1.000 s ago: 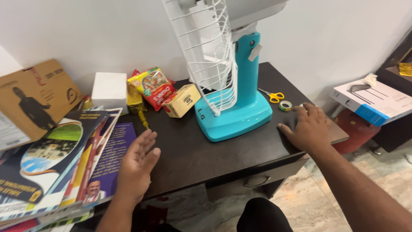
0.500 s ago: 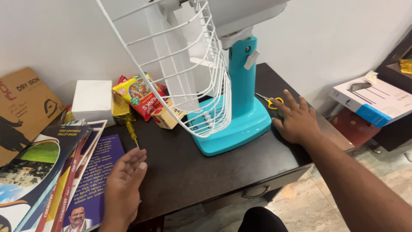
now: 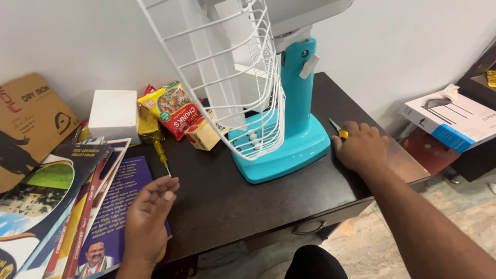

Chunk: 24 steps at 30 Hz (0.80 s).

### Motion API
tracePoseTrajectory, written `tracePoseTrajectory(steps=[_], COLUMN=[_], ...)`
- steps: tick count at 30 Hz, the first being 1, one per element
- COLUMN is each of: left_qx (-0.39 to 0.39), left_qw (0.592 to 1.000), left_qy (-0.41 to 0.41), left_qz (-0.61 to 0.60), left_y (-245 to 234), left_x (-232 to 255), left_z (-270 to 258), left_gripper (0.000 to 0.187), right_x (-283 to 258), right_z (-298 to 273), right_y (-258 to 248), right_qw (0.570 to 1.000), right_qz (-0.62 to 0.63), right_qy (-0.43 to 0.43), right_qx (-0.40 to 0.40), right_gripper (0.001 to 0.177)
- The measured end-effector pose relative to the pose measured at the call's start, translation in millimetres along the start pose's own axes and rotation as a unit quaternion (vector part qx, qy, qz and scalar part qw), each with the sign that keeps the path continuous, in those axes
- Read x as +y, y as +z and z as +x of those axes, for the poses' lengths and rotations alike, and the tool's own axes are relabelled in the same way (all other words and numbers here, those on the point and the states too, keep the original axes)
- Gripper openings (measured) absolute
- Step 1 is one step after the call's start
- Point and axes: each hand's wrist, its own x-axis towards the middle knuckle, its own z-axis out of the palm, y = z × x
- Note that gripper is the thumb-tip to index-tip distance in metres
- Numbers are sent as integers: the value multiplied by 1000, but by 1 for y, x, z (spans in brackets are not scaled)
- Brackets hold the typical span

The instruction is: The person disassembles a teal LG table fan on a desk. They remove the front grille, unscrew and remove the fan blades, detach the rear grille, and use a screwdriver to loosen a screw on the motor housing.

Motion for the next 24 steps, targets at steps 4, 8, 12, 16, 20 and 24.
tracePoseTrajectory(steps=[4, 8, 12, 16, 20, 24], left_qx=[-1, 1, -1, -4, -29, -26], left_qw=[1000, 1000, 1000, 1000, 999, 999], left_qy=[-7, -10, -2, 14, 23, -2], left_qz=[7, 10, -1, -2, 22, 32], left_y=[1, 3, 3, 7, 7, 7], left_x=[3, 6, 9, 8, 10, 11], left_z=[-4, -7, -9, -13, -15, -15], left_gripper=[35, 32, 30, 26, 25, 26], right_x=[-7, -11, -14, -12, -9, -5], right_z=[-13, -23, -35, -41, -40, -49], right_y=[-15, -24, -24, -22, -21, -23], right_qw=[999, 996, 995, 996, 997, 998], right_qz=[-13, -32, -54, -49, -31, 22], right_qy=[27, 50, 71, 76, 67, 56], right_qx=[-36, -61, -50, -7, 0, -7], right_gripper=[51, 54, 59, 62, 65, 60])
